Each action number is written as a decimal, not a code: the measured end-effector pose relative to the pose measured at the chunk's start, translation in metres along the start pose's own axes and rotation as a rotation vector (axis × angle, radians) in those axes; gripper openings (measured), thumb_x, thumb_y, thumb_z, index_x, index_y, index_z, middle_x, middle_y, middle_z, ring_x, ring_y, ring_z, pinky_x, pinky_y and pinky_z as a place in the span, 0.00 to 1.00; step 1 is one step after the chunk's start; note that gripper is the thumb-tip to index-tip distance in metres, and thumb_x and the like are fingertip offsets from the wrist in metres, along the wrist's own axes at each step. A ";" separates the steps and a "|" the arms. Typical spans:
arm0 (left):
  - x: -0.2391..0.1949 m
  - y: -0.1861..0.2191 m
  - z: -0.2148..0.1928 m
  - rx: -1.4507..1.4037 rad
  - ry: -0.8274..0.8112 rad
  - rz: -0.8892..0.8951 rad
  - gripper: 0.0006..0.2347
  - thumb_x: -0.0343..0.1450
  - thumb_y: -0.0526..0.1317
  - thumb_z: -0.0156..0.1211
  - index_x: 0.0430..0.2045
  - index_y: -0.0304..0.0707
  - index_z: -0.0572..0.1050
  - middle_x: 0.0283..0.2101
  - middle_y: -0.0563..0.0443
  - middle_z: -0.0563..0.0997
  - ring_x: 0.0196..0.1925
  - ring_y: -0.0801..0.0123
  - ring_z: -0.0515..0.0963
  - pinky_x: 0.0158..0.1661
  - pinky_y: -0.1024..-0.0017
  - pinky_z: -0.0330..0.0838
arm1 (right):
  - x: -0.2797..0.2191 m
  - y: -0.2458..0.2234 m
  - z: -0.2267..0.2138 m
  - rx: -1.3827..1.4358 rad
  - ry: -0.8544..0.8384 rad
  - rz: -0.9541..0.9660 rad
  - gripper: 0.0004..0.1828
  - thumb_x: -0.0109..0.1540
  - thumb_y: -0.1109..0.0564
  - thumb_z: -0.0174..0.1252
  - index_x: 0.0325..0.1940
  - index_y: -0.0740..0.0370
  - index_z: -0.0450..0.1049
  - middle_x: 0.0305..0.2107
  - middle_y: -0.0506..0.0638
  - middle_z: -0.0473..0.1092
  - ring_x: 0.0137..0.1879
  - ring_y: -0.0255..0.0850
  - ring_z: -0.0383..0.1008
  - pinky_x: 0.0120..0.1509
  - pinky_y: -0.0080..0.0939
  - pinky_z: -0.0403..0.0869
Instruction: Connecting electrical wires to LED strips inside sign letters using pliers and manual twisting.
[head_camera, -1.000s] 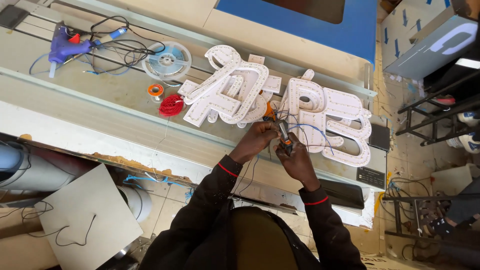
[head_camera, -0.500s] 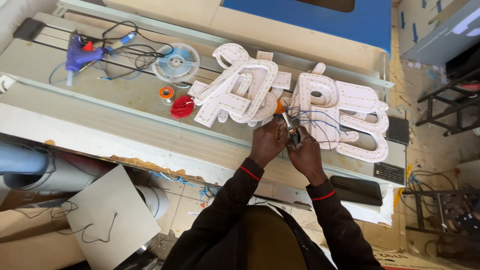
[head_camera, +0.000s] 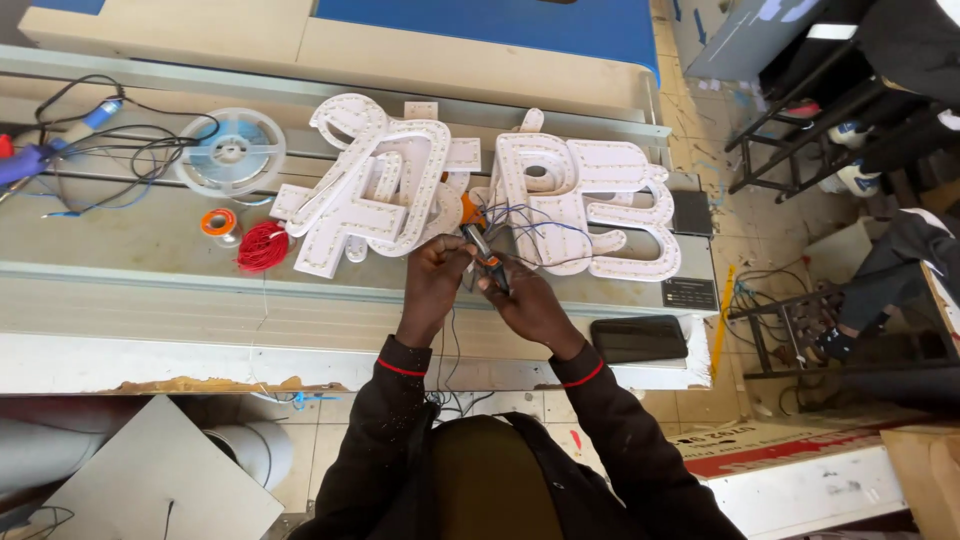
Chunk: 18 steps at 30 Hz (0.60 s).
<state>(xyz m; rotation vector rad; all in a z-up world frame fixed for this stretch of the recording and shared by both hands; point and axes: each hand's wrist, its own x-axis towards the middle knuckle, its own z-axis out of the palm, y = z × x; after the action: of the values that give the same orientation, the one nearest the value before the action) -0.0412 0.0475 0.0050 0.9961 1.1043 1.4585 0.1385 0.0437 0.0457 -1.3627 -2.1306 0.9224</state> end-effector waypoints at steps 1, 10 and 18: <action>0.003 -0.007 0.002 0.000 -0.005 -0.003 0.05 0.80 0.33 0.64 0.41 0.32 0.86 0.20 0.53 0.77 0.21 0.86 0.68 0.23 0.78 0.63 | -0.002 0.006 0.002 0.001 0.003 0.005 0.32 0.71 0.51 0.62 0.77 0.70 0.72 0.50 0.73 0.81 0.56 0.75 0.82 0.60 0.71 0.77; -0.004 0.000 -0.007 -0.367 -0.166 -0.279 0.03 0.78 0.32 0.63 0.39 0.31 0.82 0.19 0.66 0.60 0.15 0.87 0.56 0.18 0.84 0.56 | -0.018 -0.009 -0.010 0.195 -0.051 -0.039 0.33 0.75 0.54 0.56 0.82 0.72 0.63 0.58 0.79 0.77 0.69 0.80 0.75 0.72 0.74 0.71; -0.001 -0.015 -0.015 -0.533 -0.286 -0.411 0.02 0.79 0.33 0.61 0.42 0.35 0.79 0.22 0.69 0.52 0.17 0.88 0.55 0.19 0.86 0.60 | -0.022 0.004 0.000 0.058 -0.008 -0.136 0.34 0.78 0.52 0.57 0.83 0.73 0.59 0.68 0.79 0.68 0.74 0.82 0.67 0.76 0.77 0.68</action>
<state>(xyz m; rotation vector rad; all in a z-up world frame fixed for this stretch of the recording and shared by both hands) -0.0514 0.0452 -0.0133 0.5353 0.6130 1.1399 0.1504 0.0250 0.0422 -1.1719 -2.1555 0.9281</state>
